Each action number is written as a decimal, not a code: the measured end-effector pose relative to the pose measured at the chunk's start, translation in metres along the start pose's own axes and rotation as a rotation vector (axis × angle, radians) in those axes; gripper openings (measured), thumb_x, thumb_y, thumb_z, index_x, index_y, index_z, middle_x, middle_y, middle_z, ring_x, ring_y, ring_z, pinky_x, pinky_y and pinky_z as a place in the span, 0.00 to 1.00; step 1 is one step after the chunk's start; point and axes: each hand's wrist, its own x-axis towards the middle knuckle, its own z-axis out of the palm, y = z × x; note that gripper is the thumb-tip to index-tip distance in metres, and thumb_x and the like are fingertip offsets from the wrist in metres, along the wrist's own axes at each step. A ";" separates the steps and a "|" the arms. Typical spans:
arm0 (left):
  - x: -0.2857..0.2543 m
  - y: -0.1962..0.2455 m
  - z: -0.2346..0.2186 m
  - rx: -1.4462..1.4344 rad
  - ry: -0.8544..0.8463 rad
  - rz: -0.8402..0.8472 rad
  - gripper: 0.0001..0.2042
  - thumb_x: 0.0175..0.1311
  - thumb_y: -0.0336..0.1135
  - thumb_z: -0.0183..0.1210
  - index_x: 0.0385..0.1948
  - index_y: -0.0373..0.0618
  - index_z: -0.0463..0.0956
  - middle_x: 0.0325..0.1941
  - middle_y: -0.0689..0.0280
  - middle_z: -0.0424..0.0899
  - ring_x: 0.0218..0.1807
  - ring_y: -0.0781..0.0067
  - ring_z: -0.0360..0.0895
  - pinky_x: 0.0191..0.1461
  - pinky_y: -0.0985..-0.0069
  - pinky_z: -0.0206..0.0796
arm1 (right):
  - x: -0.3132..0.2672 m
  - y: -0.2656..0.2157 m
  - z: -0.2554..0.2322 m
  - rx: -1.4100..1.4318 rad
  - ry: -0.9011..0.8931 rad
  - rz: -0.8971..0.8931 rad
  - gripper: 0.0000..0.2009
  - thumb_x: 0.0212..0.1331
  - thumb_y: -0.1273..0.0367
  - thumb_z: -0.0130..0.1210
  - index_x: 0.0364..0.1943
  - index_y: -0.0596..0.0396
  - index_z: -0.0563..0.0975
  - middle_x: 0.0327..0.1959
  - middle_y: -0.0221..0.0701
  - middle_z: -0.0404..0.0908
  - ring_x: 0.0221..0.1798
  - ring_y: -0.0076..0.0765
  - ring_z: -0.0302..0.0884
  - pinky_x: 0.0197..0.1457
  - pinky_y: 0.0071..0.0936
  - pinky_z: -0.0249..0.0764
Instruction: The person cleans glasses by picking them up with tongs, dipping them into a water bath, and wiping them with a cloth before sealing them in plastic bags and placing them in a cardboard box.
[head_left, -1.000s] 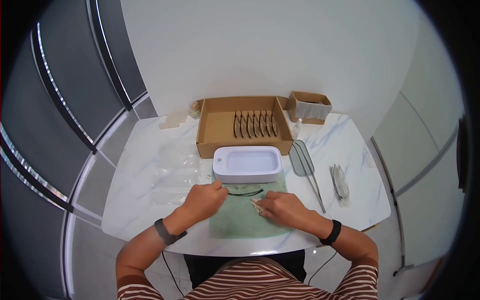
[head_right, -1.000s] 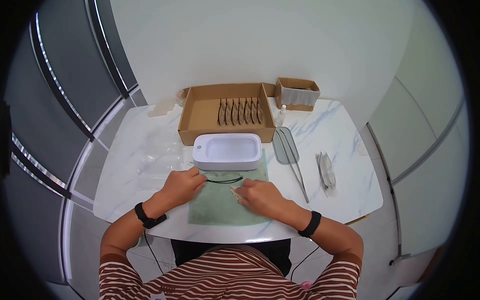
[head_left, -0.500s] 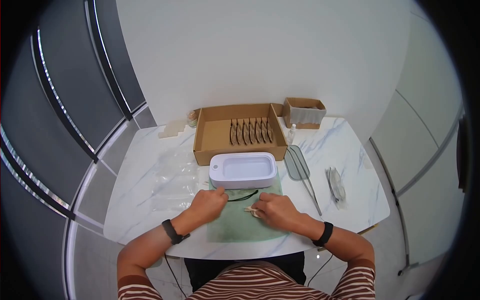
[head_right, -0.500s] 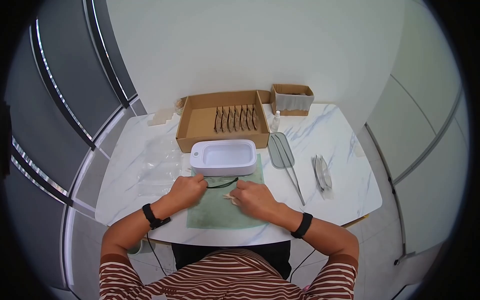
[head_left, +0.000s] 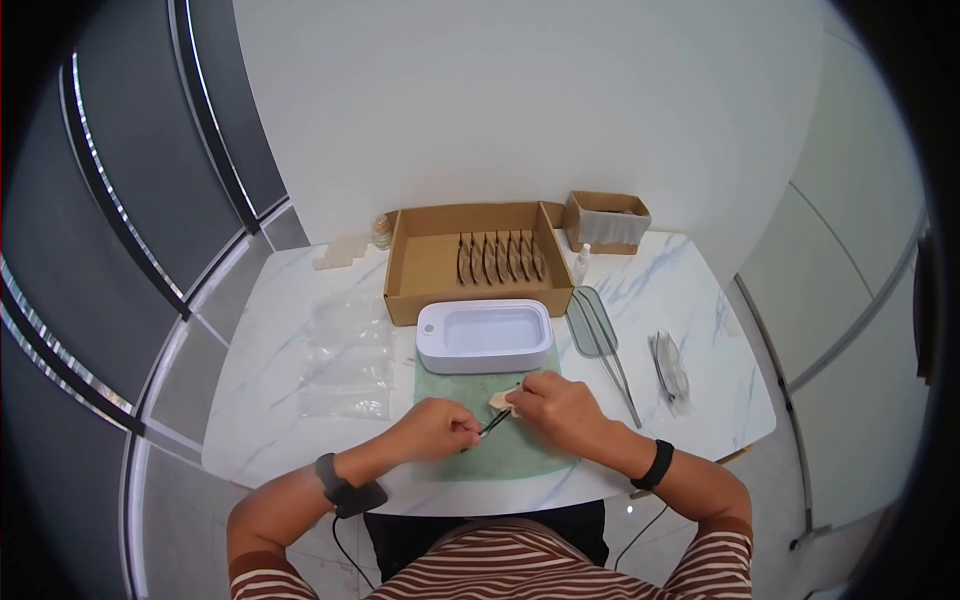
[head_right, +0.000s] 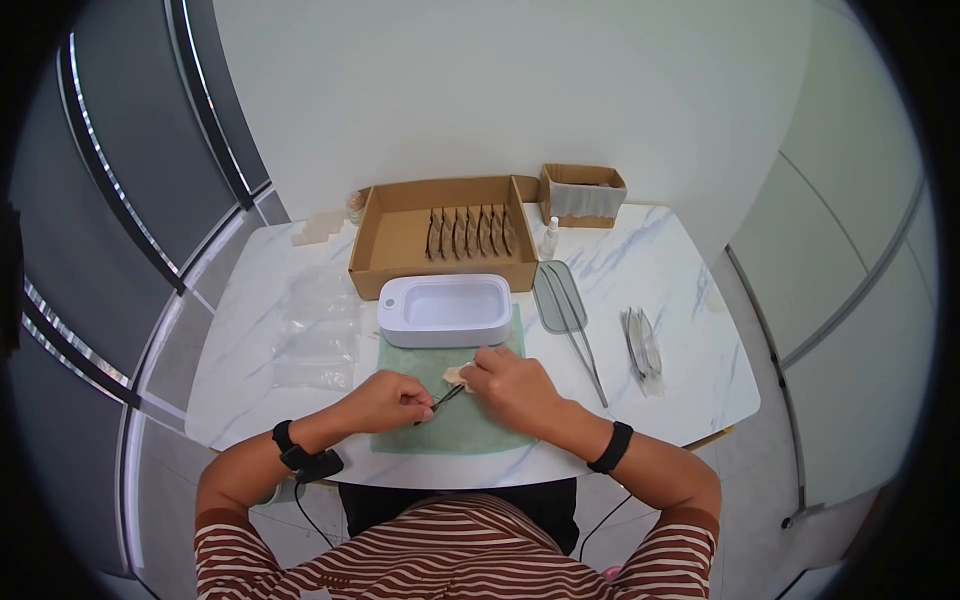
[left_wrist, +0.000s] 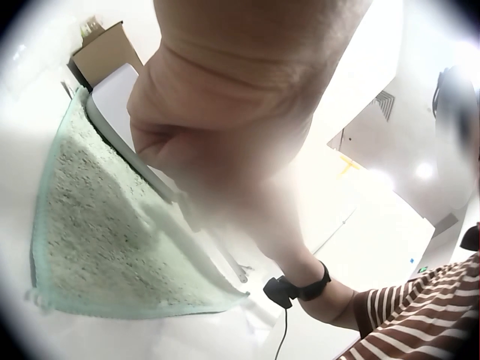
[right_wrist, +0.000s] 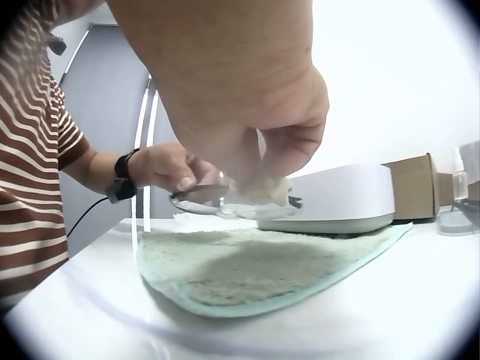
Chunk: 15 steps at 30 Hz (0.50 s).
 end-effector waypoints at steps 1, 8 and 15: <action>-0.001 0.000 0.001 0.000 -0.002 0.001 0.10 0.60 0.35 0.69 0.35 0.37 0.85 0.30 0.65 0.84 0.32 0.77 0.78 0.39 0.77 0.71 | -0.001 0.007 -0.002 -0.015 0.016 0.010 0.10 0.54 0.70 0.60 0.42 0.49 0.83 0.34 0.30 0.73 0.38 0.39 0.79 0.32 0.36 0.77; -0.004 -0.006 0.031 -0.178 -0.002 -0.114 0.11 0.64 0.37 0.67 0.36 0.37 0.84 0.28 0.67 0.85 0.31 0.82 0.77 0.37 0.76 0.70 | -0.004 0.038 -0.009 -0.018 0.059 0.149 0.09 0.54 0.71 0.64 0.41 0.50 0.84 0.34 0.30 0.76 0.37 0.40 0.80 0.35 0.37 0.78; -0.004 0.009 0.031 0.407 0.174 0.063 0.07 0.67 0.37 0.63 0.38 0.45 0.84 0.28 0.60 0.84 0.28 0.60 0.81 0.33 0.66 0.72 | -0.013 0.041 -0.011 0.049 0.016 0.189 0.08 0.55 0.70 0.66 0.40 0.50 0.85 0.34 0.31 0.76 0.37 0.40 0.80 0.37 0.38 0.78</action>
